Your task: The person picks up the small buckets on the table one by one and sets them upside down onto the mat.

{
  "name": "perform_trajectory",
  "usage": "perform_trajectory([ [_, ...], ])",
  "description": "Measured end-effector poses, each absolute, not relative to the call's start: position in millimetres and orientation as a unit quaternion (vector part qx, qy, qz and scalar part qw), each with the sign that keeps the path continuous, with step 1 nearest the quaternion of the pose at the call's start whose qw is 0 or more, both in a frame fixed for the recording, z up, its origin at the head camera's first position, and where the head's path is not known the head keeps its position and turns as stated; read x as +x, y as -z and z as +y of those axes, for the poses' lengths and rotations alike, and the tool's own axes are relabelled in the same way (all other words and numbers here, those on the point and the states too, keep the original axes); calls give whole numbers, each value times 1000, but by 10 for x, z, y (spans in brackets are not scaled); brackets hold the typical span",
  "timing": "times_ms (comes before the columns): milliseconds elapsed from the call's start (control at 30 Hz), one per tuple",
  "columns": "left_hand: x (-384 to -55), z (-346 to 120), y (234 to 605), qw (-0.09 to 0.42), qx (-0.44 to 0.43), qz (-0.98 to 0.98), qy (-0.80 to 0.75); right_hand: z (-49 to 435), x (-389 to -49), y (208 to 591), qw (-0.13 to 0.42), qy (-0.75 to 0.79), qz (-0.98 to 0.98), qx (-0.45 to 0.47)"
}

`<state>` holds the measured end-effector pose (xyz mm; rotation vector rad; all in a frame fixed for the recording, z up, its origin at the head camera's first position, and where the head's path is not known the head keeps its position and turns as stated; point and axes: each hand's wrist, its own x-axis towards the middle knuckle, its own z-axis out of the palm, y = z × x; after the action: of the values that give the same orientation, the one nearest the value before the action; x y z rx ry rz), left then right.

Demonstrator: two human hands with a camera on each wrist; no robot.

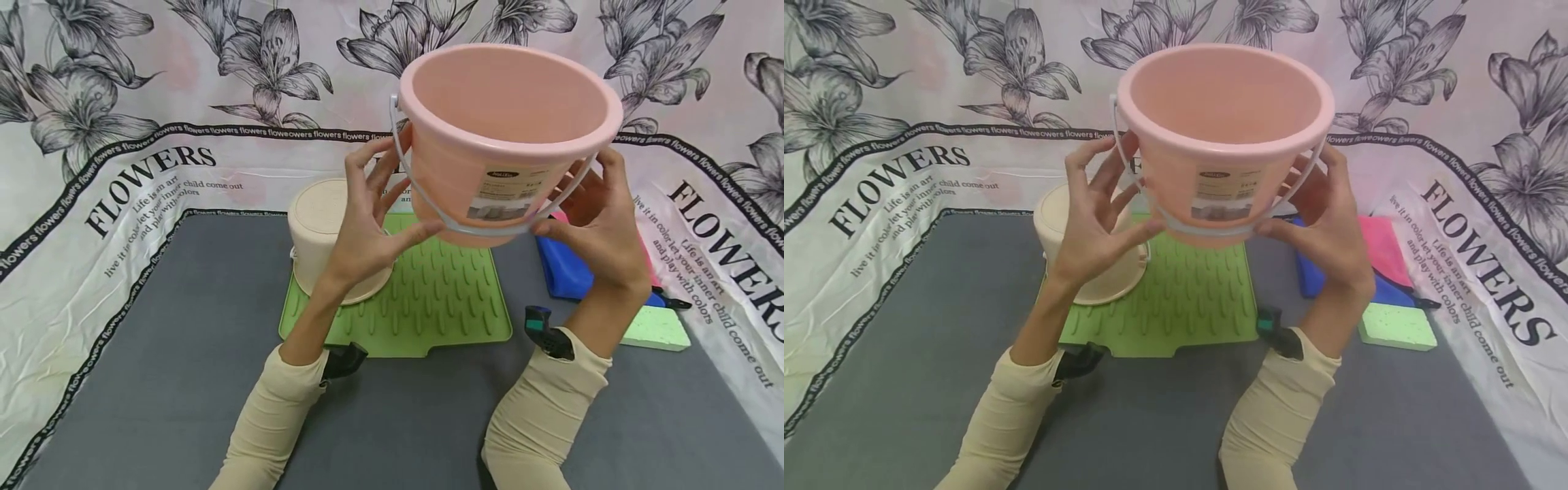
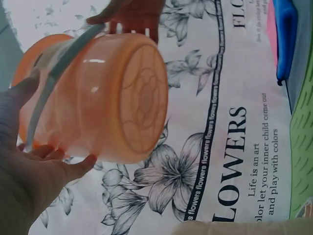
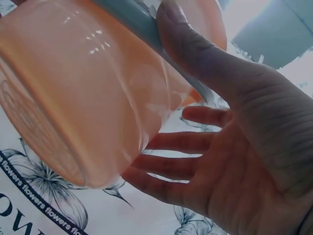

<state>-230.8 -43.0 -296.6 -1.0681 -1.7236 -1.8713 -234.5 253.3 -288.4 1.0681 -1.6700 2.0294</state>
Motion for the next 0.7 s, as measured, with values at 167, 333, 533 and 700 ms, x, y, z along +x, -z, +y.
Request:
perform_trajectory([
  [167, -2341, -398, 3049, 245, -421, -694, 530, 2518, -2335, 2886, 152, -720, -577, 354],
  [333, -2394, -441, 3110, 266, -428, -739, 447, 2534, -2347, 2907, 158, -708, -595, 346],
  [533, -2432, -465, 3104, 298, -431, -736, 429, 2564, -2333, 2917, 148, -664, -651, 337],
  [700, -2418, -457, 3036, 298, -412, -741, 439, 2634, -2281, 2904, 136, -621, -688, 351],
])
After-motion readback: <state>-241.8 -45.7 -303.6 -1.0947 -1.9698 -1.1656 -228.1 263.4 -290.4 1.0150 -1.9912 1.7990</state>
